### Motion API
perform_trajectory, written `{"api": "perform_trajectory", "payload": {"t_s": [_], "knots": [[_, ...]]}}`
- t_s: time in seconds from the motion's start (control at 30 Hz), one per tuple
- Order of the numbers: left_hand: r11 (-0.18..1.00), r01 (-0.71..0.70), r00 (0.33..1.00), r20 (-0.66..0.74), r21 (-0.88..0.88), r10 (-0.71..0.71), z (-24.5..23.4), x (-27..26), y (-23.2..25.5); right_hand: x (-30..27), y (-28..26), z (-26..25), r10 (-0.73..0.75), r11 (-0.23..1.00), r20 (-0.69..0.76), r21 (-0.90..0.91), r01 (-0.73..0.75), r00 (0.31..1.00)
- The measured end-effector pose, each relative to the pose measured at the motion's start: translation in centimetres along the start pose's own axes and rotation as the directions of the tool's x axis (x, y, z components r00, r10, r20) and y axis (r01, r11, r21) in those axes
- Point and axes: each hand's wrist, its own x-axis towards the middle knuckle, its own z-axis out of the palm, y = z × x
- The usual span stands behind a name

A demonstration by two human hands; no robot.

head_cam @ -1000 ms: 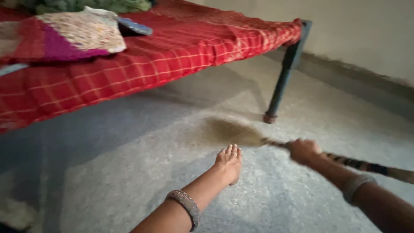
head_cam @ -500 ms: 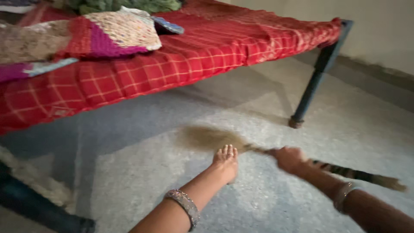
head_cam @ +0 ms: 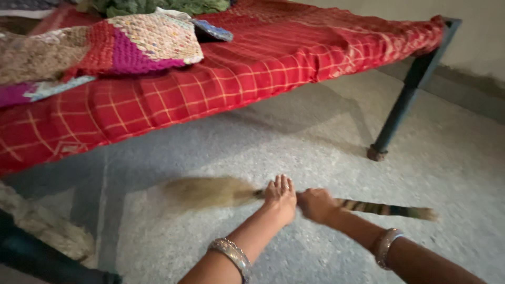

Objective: The person sweeps a tiled floor using a traditional straw broom. They move debris, including a green plastic strip, across the room and under a bed frame.

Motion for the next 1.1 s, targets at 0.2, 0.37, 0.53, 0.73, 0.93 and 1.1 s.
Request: {"api": "perform_trajectory", "payload": {"t_s": [0.2,0.37,0.53,0.73,0.93,1.1], "knots": [[1.0,0.023,0.997,0.075,-0.018,-0.022,0.2,1.0,-1.8,-0.2,13.3,-2.6,0.603,0.797,0.023,-0.04,-0.602,0.797],[0.999,-0.019,0.997,0.079,0.029,0.016,-1.9,2.7,0.1,-1.2,10.6,-4.0,0.585,0.81,0.041,0.018,-0.586,0.81],[0.992,-0.092,0.995,0.031,-0.09,0.095,-2.8,5.2,5.3,-4.2,6.4,-2.8,0.267,0.962,0.097,0.039,-0.272,0.959],[0.993,-0.117,0.978,-0.175,-0.036,0.109,-4.1,7.4,7.4,-6.7,19.4,-2.8,0.707,0.707,0.019,-0.049,-0.705,0.707],[0.989,-0.15,0.984,0.093,-0.013,0.151,-9.5,6.6,10.7,-13.6,18.4,-3.6,0.613,0.773,0.125,0.111,-0.625,0.78],[0.972,-0.233,0.971,0.051,0.004,0.233,-11.4,6.6,16.1,-21.3,21.1,2.4,0.661,0.675,0.32,0.144,-0.724,0.679]]}}
